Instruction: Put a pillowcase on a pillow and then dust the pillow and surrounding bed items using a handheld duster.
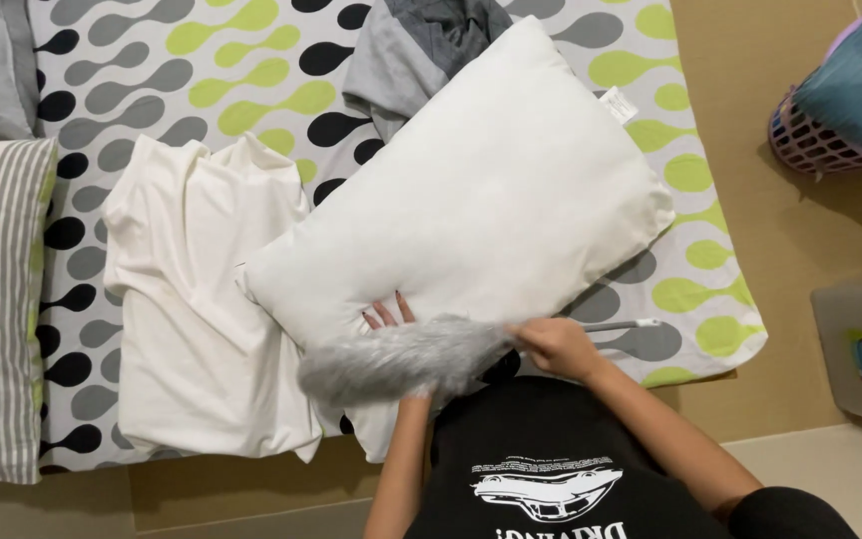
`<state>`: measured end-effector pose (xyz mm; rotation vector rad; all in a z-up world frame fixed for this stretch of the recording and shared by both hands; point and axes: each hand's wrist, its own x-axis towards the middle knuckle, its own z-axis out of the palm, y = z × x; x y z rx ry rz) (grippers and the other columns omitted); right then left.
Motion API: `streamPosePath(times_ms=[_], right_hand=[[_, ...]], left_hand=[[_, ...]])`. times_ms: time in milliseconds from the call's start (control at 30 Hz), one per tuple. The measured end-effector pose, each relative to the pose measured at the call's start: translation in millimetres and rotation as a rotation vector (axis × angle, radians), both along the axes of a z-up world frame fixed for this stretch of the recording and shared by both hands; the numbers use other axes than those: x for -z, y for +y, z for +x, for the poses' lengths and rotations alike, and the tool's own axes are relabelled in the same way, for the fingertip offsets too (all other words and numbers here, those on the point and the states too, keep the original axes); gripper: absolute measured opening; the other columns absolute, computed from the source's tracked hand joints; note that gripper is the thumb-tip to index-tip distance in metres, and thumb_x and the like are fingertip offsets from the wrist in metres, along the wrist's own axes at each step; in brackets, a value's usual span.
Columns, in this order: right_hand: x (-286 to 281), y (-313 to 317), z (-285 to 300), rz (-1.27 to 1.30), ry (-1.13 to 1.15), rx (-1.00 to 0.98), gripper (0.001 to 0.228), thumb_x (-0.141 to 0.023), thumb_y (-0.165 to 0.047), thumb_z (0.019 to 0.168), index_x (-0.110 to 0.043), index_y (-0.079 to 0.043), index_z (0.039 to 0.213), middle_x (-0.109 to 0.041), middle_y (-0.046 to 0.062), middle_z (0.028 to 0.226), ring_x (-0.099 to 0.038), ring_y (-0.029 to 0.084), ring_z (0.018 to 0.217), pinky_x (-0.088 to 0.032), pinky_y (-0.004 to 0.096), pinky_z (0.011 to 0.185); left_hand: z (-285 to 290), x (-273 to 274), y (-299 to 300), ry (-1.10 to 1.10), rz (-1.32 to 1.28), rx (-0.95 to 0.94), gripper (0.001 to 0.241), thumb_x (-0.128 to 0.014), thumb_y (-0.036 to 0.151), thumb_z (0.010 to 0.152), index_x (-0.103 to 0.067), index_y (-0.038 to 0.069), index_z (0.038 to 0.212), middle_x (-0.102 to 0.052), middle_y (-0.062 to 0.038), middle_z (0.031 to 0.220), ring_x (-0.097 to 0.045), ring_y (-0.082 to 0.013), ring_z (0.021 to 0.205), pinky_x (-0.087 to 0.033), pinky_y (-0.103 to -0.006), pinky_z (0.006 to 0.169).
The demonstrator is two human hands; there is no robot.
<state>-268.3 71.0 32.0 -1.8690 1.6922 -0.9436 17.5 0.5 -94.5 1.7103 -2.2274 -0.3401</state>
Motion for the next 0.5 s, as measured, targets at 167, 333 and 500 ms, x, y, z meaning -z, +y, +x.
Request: streamPosePath(times_ms=[167, 333, 500], right_hand=[[120, 34, -111, 0.331, -0.205, 0.632, 0.022, -0.065, -0.014, 0.102, -0.077, -0.006, 0.119, -0.067, 0.018, 0.075, -0.059, 0.033, 0.068, -0.047, 0.042, 0.063], [134, 49, -181, -0.002, -0.053, 1.235, 0.025, -0.061, -0.02, 0.111, -0.069, 0.003, 0.103, -0.07, 0.017, 0.088, -0.063, 0.028, 0.077, -0.05, 0.042, 0.075], [44, 52, -94, 0.057, -0.154, 0.948, 0.025, -0.061, -0.024, 0.106, -0.062, 0.0, 0.111, -0.065, 0.019, 0.084, -0.062, 0.032, 0.071, -0.049, 0.043, 0.064]], left_hand=[[-17, -71, -6, 0.002, 0.025, -0.004, 0.129, -0.073, 0.075, 0.076, -0.005, 0.006, 0.161, 0.012, -0.03, 0.164, 0.016, -0.0549, 0.15, 0.005, -0.0743, 0.112], [-23, -89, -7, 0.045, 0.135, -0.061, 0.127, -0.074, 0.071, 0.076, -0.006, 0.01, 0.164, 0.011, -0.026, 0.168, 0.015, -0.051, 0.153, 0.005, -0.0715, 0.116], [-24, -87, -11, 0.036, 0.111, -0.044, 0.126, -0.072, 0.07, 0.079, -0.004, 0.009, 0.165, 0.012, -0.027, 0.168, 0.016, -0.0512, 0.153, 0.007, -0.0716, 0.116]])
